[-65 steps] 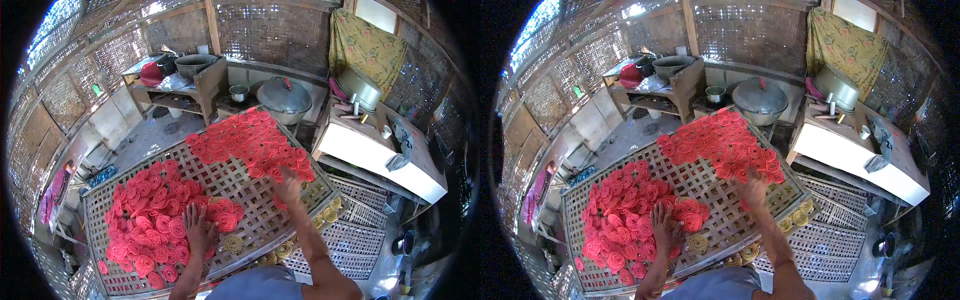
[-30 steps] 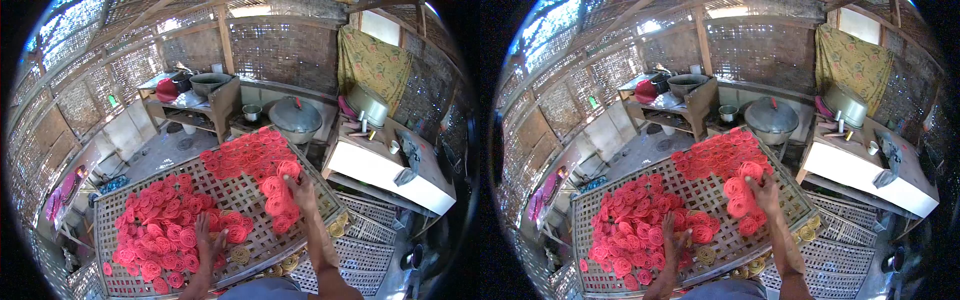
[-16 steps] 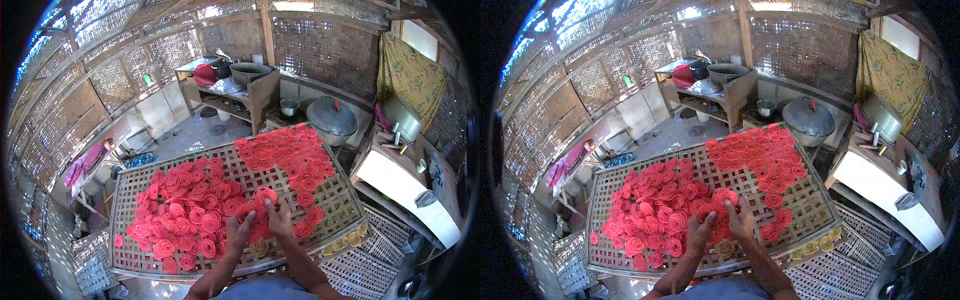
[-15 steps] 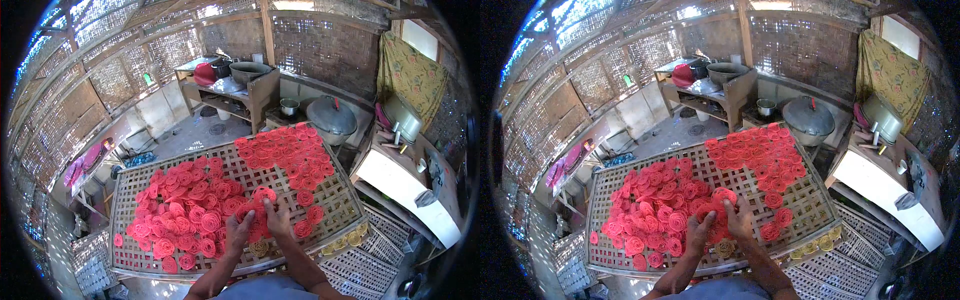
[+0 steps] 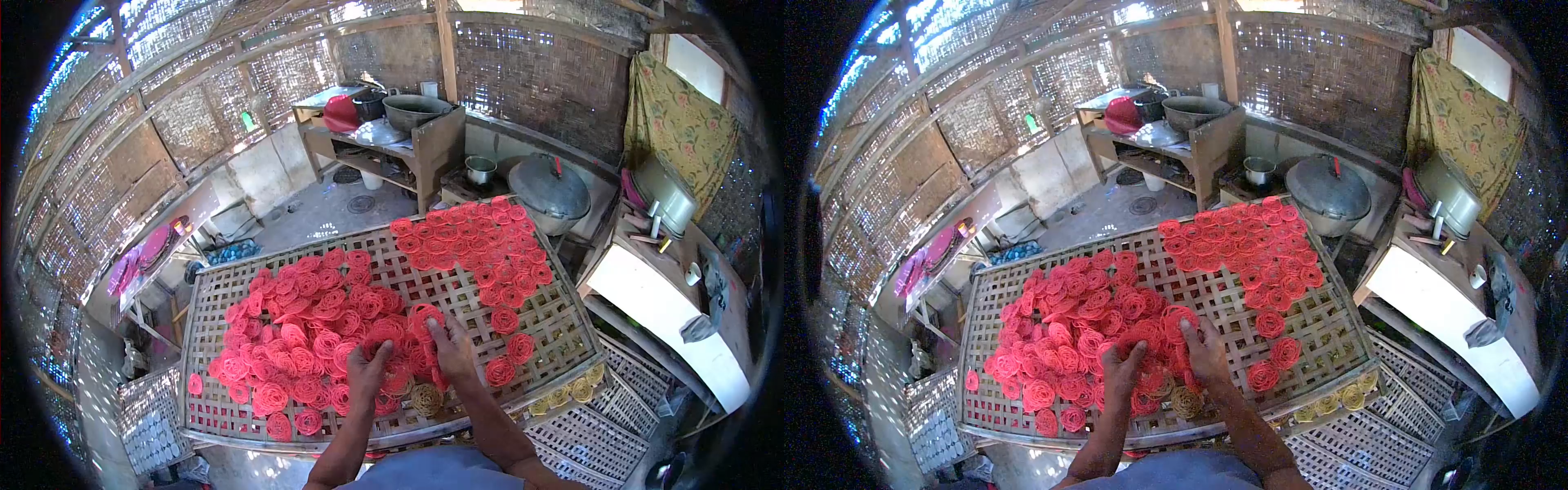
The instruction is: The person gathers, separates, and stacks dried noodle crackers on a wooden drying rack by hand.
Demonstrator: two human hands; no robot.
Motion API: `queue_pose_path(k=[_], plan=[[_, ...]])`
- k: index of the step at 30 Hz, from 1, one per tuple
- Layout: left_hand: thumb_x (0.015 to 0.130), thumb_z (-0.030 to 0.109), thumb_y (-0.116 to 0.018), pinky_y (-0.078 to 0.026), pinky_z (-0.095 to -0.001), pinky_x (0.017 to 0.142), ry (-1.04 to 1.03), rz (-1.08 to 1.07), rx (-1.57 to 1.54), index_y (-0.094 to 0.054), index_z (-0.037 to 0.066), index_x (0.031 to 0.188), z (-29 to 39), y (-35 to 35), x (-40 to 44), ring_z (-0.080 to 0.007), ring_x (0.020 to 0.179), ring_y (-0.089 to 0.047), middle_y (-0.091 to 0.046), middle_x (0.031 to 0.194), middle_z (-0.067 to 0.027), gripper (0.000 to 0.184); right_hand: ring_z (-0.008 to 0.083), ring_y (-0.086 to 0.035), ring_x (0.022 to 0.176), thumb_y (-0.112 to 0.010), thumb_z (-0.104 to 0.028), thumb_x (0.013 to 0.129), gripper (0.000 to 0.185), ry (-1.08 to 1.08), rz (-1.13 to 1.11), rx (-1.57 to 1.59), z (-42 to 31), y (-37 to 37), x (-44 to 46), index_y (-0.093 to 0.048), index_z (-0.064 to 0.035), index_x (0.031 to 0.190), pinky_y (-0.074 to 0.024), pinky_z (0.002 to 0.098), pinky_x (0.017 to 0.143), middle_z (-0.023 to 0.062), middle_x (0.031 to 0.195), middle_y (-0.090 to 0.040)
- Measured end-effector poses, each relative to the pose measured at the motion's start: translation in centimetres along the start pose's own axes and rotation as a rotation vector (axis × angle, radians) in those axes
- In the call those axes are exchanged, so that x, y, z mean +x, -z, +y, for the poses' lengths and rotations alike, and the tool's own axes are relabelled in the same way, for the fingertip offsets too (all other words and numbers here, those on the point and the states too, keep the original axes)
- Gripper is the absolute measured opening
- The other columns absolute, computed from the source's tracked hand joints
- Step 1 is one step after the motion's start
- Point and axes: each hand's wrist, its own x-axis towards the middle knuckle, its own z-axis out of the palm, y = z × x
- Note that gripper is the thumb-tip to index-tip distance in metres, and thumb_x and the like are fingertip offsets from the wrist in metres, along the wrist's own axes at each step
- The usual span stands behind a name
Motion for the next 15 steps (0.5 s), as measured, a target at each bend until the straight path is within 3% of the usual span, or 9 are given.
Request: queue_pose_path(k=[4,7,8,11,15], plan=[[0.092,0.017,-0.072,-0.053,-0.0260,0.067,-0.014,-0.044,-0.134,-0.067,0.001,0.110,0.3,-0.2,0.4,-0.0111,0.078,-0.066,-0.071,0.093,-0.0040,0.025,0.0201,-0.063,0.096,-0.053,-0.038,0.102,0.045,-0.010,-0.104,0.011,1.9,-0.5,0.2,-0.058,0.0023,0.121,-0.0496,0.0369,0.085,0.0141,0.102,-0.067],[0.090,0.012,-0.073,-0.053,-0.0260,0.069,0.050,-0.086,-0.198,-0.066,0.001,0.113,-0.3,-0.4,0.8,-0.0120,0.081,-0.067,-0.072,0.097,-0.0050,0.027,0.0237,-0.062,0.101,-0.047,-0.040,0.105,0.047,0.100,-0.156,-0.230,0.5,-1.2,-0.8,-0.057,0.0021,0.122,-0.0472,0.0381,0.091,0.0147,0.107,-0.065],[0.089,0.010,-0.073,-0.054,-0.0264,0.071,0.077,-0.092,-0.174,-0.065,0.001,0.114,0.6,-0.4,0.4,-0.0124,0.082,-0.067,-0.072,0.099,-0.0053,0.028,0.0274,-0.060,0.107,-0.043,-0.038,0.106,0.047,0.019,-0.191,-0.121,-0.9,-1.0,-1.2,-0.055,0.0027,0.124,-0.0444,0.0386,0.097,0.0162,0.114,-0.063],[0.087,0.006,-0.074,-0.056,-0.0275,0.075,0.061,-0.081,-0.209,-0.064,0.000,0.115,0.3,-0.7,0.2,-0.0132,0.085,-0.068,-0.071,0.102,-0.0062,0.031,0.0276,-0.060,0.108,-0.043,-0.035,0.106,0.044,-0.011,-0.111,0.155,3.5,-0.8,-0.7,-0.056,0.0036,0.122,-0.0439,0.0375,0.097,0.0159,0.116,-0.062],[0.086,0.004,-0.074,-0.057,-0.0299,0.082,-0.034,-0.027,-0.415,-0.063,-0.001,0.114,-1.1,-1.0,-0.1,-0.0147,0.089,-0.069,-0.071,0.104,-0.0076,0.031,0.0152,-0.059,0.095,-0.044,-0.027,0.106,0.035,0.058,-0.068,0.015,3.8,-0.8,-0.8,-0.063,0.0020,0.113,-0.0472,0.0311,0.087,0.0079,0.102,-0.065]])
